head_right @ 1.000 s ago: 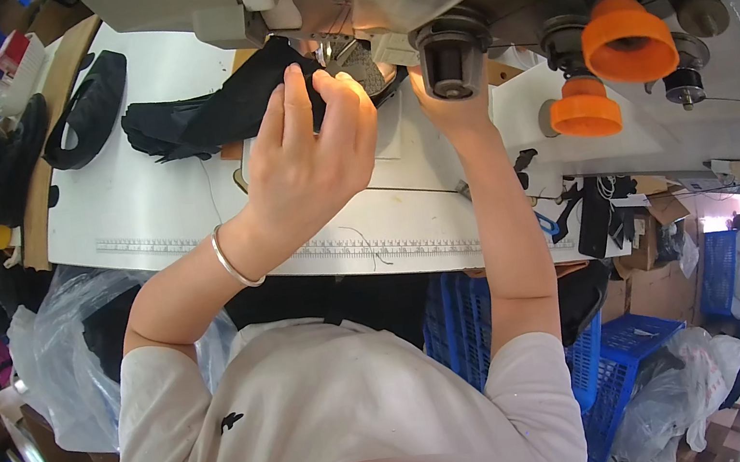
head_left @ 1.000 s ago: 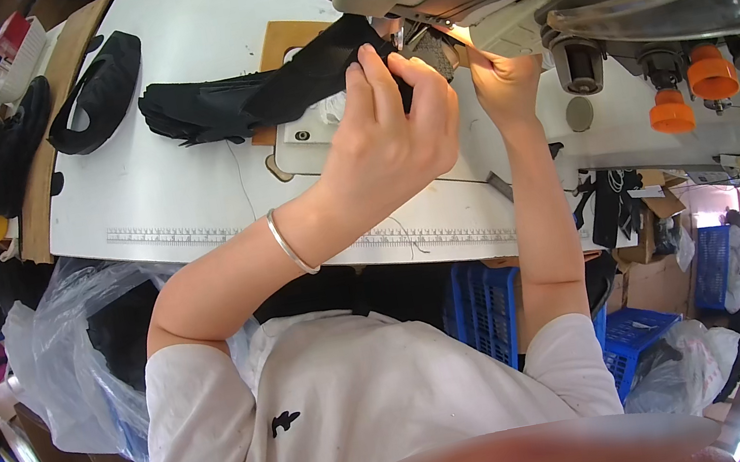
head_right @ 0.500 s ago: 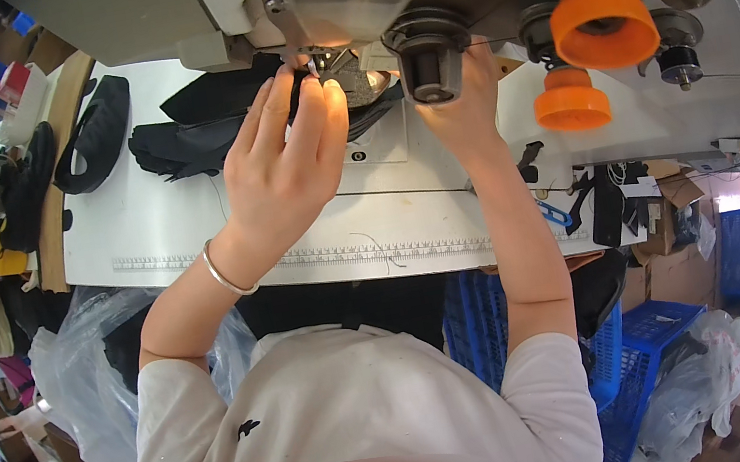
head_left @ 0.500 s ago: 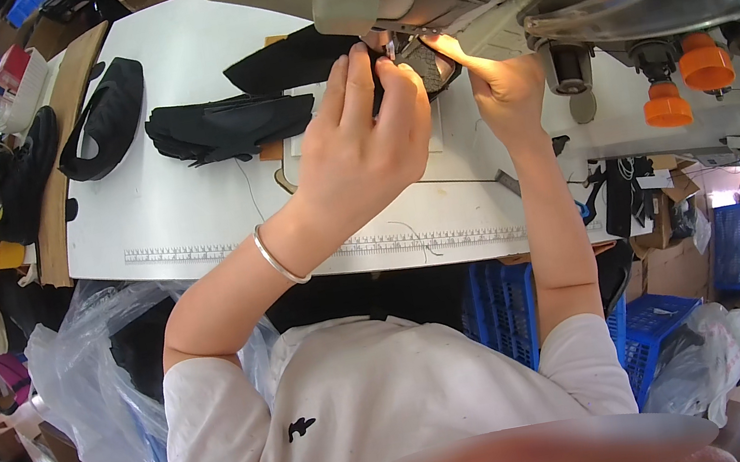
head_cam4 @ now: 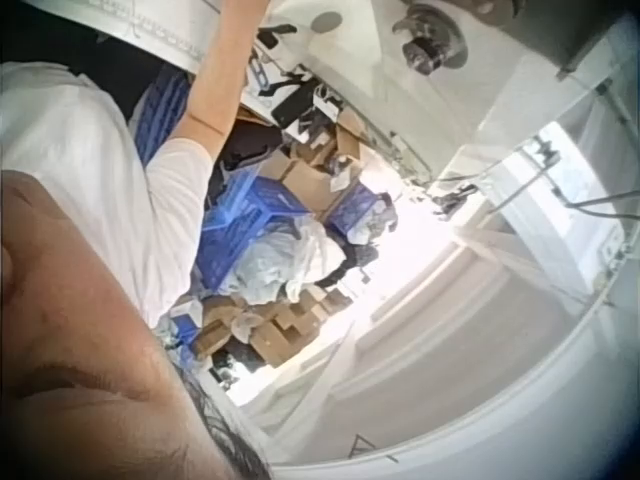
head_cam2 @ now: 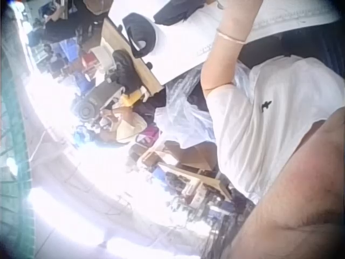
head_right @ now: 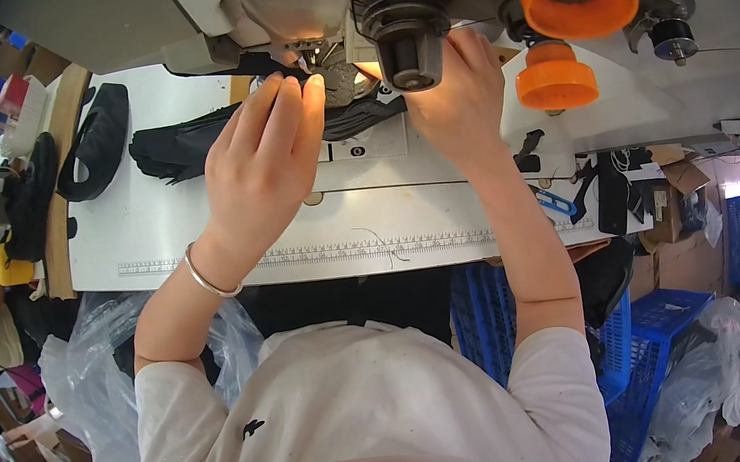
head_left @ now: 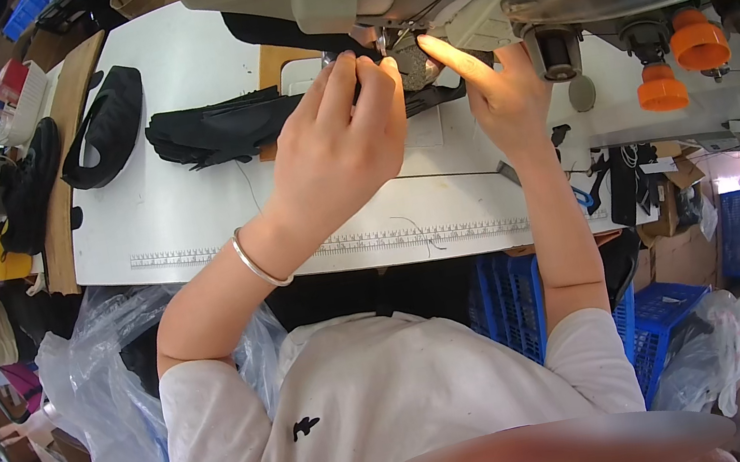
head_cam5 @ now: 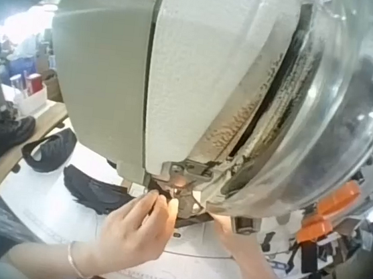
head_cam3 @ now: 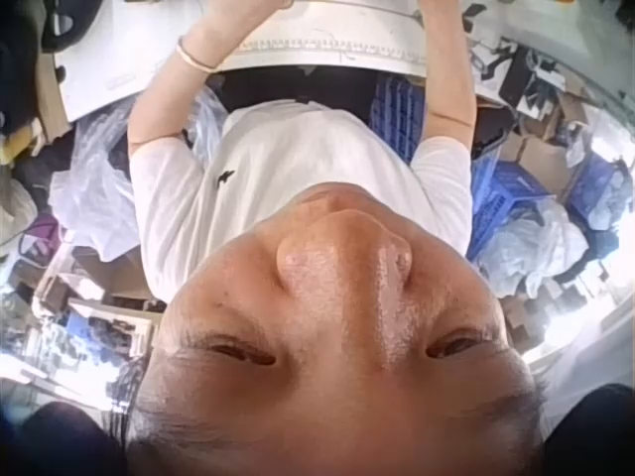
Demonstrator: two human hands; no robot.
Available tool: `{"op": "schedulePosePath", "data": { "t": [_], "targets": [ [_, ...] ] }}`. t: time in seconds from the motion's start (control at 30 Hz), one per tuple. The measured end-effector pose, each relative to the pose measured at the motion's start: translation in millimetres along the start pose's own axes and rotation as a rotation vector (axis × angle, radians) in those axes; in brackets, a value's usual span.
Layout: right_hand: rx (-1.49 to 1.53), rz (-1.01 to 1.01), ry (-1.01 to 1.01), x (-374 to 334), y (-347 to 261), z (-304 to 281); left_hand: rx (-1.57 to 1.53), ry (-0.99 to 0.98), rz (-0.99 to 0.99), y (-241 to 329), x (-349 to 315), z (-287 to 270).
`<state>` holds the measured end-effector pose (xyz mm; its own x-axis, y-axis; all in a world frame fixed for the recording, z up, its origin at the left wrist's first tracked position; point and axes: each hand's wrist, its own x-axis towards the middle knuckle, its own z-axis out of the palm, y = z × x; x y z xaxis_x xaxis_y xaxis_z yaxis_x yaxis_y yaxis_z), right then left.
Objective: Stitching together black shoe upper components using an industrial sewing machine.
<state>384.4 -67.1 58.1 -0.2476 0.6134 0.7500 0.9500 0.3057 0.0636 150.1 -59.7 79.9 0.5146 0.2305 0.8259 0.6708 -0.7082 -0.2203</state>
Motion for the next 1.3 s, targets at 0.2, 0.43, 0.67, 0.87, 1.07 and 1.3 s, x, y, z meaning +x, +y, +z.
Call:
{"op": "schedulePosePath", "data": {
  "t": [0.2,0.43,0.67,0.87,1.07,1.3],
  "targets": [
    [-0.026,-0.123,0.102,4,-5,-7,-0.057,-0.025,-0.008,-14,-5,-2],
    [-0.050,-0.102,0.066,3,-21,-23,-0.163,-0.009,0.197,-47,0,-2],
    [-0.087,-0.064,0.056,-2,-30,-26,-0.223,0.057,0.276,-51,-2,8],
    [-0.076,-0.083,0.105,-2,-29,-19,-0.167,-0.018,0.212,-30,3,-4],
    [-0.097,-0.080,0.100,-2,-26,-20,-0.211,-0.097,-0.023,-6,3,-6],
    [-0.049,-0.057,0.013,1,-32,-30,-0.002,0.098,0.098,1,-3,4]
  ]
}}
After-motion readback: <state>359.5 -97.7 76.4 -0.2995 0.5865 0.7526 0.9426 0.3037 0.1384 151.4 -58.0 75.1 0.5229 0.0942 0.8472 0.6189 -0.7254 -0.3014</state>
